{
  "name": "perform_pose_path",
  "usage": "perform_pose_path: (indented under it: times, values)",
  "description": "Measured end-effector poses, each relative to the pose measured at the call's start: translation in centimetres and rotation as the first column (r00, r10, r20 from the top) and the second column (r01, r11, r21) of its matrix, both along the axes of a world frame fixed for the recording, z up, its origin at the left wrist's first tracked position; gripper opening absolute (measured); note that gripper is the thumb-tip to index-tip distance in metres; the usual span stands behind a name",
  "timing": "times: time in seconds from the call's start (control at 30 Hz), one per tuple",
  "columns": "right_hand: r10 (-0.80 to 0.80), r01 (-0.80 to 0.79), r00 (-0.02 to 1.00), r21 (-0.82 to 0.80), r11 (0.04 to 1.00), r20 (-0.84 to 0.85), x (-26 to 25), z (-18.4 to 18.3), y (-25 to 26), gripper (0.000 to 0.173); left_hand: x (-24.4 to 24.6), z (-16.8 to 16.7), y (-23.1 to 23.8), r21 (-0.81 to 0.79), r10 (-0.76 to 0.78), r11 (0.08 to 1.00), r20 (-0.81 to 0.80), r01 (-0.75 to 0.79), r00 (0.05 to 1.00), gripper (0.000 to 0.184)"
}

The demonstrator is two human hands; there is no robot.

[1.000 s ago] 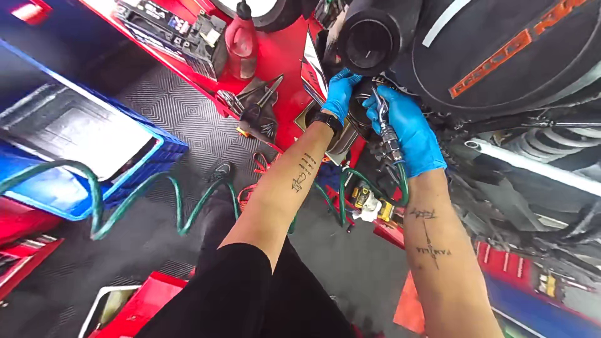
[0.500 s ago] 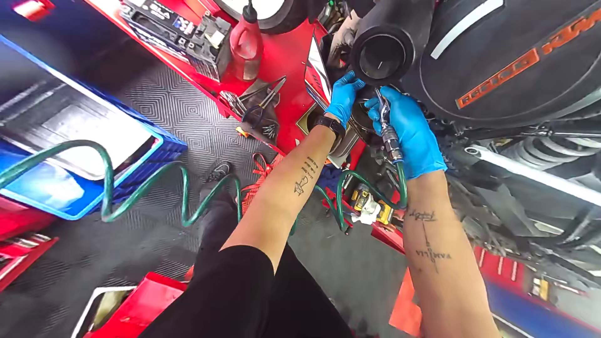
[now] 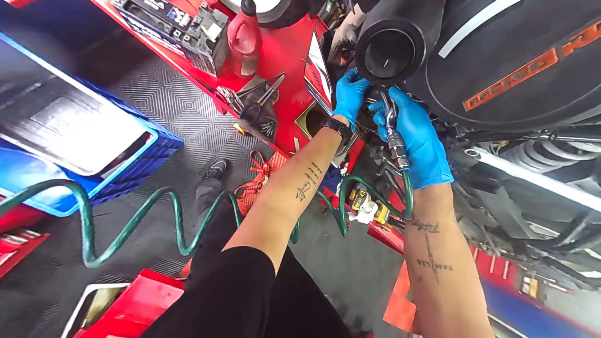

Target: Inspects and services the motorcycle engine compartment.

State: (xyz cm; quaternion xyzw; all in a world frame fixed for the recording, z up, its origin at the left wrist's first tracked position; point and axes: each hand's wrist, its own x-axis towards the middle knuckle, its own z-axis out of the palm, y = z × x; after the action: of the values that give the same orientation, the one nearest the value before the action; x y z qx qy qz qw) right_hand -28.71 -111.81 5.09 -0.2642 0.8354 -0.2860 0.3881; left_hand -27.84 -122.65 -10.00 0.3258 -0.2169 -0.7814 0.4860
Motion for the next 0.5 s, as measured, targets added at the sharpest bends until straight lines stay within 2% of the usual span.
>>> perform_pose_path:
  times: [0.07,0.13,0.23,0.37,0.5]
  values:
    - [0.001,-0.001,1.000,-0.006,1.000,-0.019,-0.2,0.3,0.9,0.051,-0.2,0.8,-0.1,0.018,-0.011,1.000,0.197,0.007,0.980,0.023]
    - [0.020,-0.020,0.999,-0.004,1.000,-0.026,-0.4,0.4,0.9,0.051,0.1,2.1,-0.2,0.037,-0.063,0.998,0.393,0.052,0.917,0.023]
    - [0.016,-0.016,1.000,0.001,1.000,-0.022,-0.3,0.6,0.5,0.052,0.9,3.6,-0.3,0.050,-0.131,0.991,0.539,0.123,0.832,0.026]
    - [0.030,-0.030,1.000,0.010,0.999,0.001,-0.4,0.7,0.3,0.052,0.6,3.1,-0.5,0.020,-0.110,0.993,0.536,0.118,0.837,0.023]
    - [0.035,-0.034,0.999,-0.025,0.999,0.031,-0.6,0.4,0.1,0.051,-0.1,1.5,-0.5,-0.011,-0.020,1.000,0.384,0.027,0.923,0.021]
